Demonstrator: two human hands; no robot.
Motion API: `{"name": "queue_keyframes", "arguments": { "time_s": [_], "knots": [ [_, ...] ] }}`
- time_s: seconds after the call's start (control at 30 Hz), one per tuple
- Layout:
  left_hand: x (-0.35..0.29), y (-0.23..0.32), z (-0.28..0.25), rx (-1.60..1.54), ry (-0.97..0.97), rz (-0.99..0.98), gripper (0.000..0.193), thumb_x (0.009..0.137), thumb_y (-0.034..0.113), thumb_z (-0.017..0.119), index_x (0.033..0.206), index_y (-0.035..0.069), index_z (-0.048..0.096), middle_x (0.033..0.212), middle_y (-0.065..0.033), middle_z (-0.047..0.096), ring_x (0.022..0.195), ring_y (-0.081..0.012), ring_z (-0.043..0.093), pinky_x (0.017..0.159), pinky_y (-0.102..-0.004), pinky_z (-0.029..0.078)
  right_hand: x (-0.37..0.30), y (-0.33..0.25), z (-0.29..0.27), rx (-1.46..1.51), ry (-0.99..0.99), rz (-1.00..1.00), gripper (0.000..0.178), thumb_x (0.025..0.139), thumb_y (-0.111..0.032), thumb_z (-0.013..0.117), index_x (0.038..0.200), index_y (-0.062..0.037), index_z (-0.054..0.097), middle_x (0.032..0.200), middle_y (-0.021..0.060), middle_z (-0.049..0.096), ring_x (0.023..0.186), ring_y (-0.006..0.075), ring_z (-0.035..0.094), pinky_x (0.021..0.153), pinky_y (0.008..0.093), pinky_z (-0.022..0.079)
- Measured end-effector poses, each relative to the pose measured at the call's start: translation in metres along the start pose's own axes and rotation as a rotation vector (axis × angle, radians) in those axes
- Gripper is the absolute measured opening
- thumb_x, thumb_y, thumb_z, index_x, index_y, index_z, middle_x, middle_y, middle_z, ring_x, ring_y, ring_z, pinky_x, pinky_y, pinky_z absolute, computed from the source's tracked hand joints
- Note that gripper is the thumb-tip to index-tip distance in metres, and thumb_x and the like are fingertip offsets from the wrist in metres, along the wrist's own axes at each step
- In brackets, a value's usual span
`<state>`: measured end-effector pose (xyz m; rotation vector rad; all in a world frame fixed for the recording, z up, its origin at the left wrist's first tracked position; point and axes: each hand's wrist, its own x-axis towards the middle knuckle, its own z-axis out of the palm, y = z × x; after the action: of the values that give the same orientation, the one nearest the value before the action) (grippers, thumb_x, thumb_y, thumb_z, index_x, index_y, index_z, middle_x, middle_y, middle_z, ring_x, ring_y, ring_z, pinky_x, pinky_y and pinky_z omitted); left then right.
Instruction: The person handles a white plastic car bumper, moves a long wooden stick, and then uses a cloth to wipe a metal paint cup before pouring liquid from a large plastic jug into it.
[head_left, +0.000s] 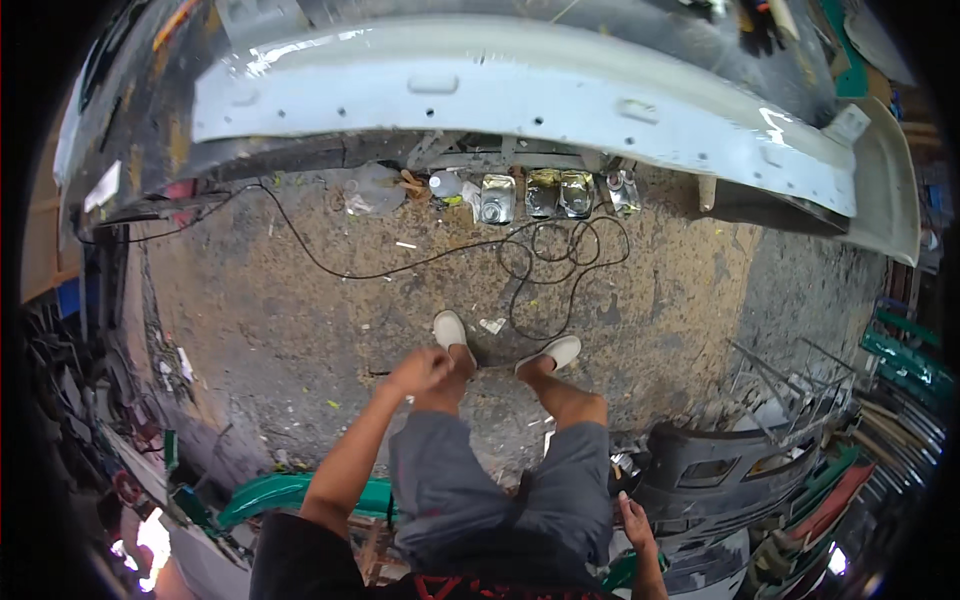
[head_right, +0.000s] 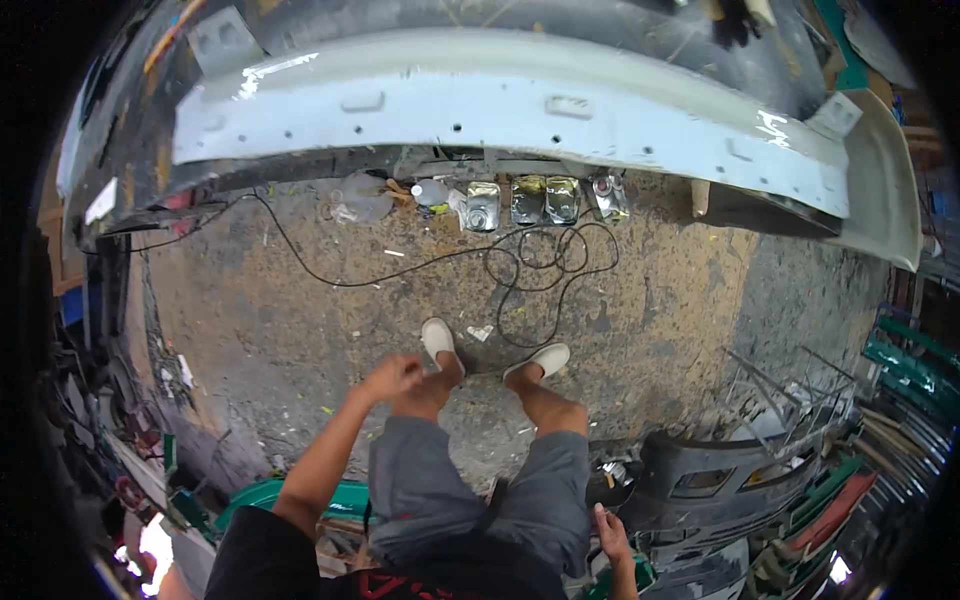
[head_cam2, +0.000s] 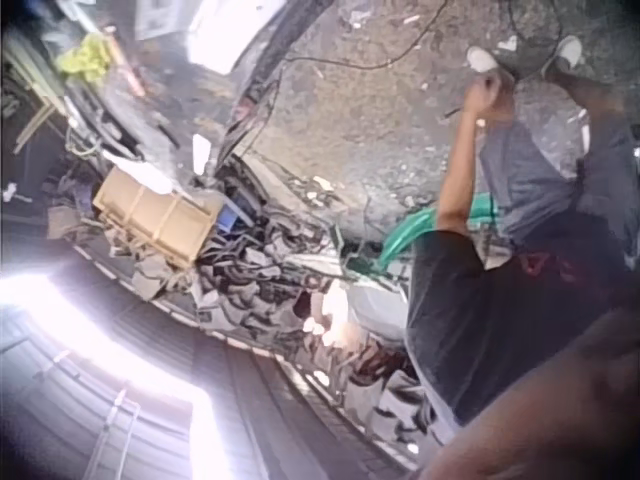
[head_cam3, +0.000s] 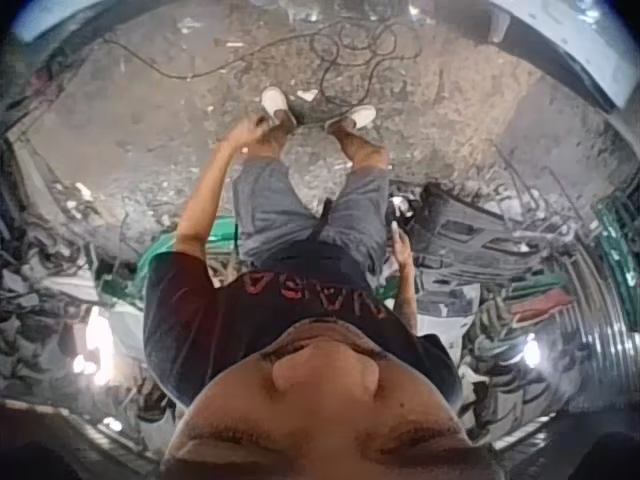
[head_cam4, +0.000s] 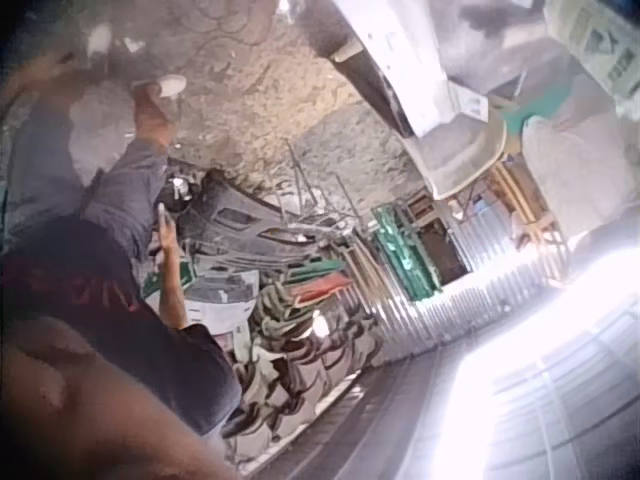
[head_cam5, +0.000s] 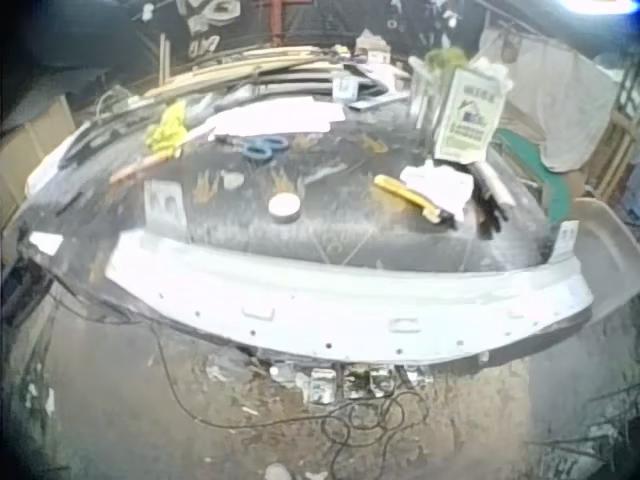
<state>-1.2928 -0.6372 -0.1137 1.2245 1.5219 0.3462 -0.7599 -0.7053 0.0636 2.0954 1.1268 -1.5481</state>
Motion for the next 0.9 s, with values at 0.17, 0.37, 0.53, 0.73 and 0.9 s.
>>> {"name": "queue_keyframes", "arguments": {
  "time_s": [0.17, 0.37, 0.53, 0.73, 0.9],
  "knots": [
    [0.194, -0.106, 0.021, -0.134, 0.051, 0.137, 0.014, 0.074, 0.004, 0.056, 0.086, 0.001, 0.061, 0.074, -0.0086, 0.063, 0.066, -0.0164, 0.059, 0.063, -0.0319, 0.049, 0.163, 0.003, -0.037, -0.050, -0.025, -0.130, 0.062, 0.094, -0.056, 0.042, 0.093, 0.0028, 0.062, 0.070, 0.0090, 0.062, 0.067, 0.0171, 0.061, 0.061, 0.0304, 0.048],
    [0.350, -0.108, 0.046, -0.256, -0.074, 0.446, 0.011, 0.087, 0.012, 0.058, 0.088, 0.002, 0.061, 0.079, -0.0057, 0.061, 0.068, -0.0161, 0.056, 0.064, -0.0327, 0.047, 0.417, -0.140, -0.071, -0.303, 0.361, -0.519, 0.056, 0.094, -0.048, 0.048, 0.089, 0.0059, 0.062, 0.073, 0.0153, 0.064, 0.070, 0.0244, 0.060, 0.069, 0.0382, 0.046],
    [0.400, -0.065, 0.046, 0.026, -0.229, 0.647, 0.020, 0.091, 0.020, 0.058, 0.089, 0.001, 0.060, 0.079, -0.0083, 0.062, 0.074, -0.0169, 0.060, 0.067, -0.0338, 0.048, 0.558, -0.231, -0.083, -0.072, 0.247, -0.462, 0.057, 0.089, -0.053, 0.055, 0.097, 0.0032, 0.064, 0.083, 0.0097, 0.066, 0.065, 0.0161, 0.060, 0.055, 0.0303, 0.051],
    [0.415, -0.063, 0.034, 0.413, -0.202, 0.708, 0.019, 0.087, 0.019, 0.058, 0.089, 0.000, 0.060, 0.081, -0.0130, 0.064, 0.078, -0.0246, 0.063, 0.070, -0.0370, 0.049, 0.645, -0.257, -0.085, -0.132, 0.308, -0.412, 0.052, 0.086, -0.047, 0.060, 0.098, 0.0037, 0.065, 0.084, 0.0119, 0.068, 0.067, 0.0207, 0.064, 0.057, 0.0346, 0.055],
    [0.405, -0.080, 0.003, 0.513, -0.091, 0.661, 0.023, 0.088, 0.022, 0.057, 0.086, 0.000, 0.060, 0.084, -0.0149, 0.063, 0.082, -0.0311, 0.061, 0.074, -0.0405, 0.047, 0.681, -0.274, -0.076, -0.130, 0.293, -0.458, 0.042, 0.087, -0.037, 0.061, 0.100, 0.0037, 0.065, 0.084, 0.0118, 0.069, 0.066, 0.0212, 0.064, 0.057, 0.0365, 0.056]
  ]
}}
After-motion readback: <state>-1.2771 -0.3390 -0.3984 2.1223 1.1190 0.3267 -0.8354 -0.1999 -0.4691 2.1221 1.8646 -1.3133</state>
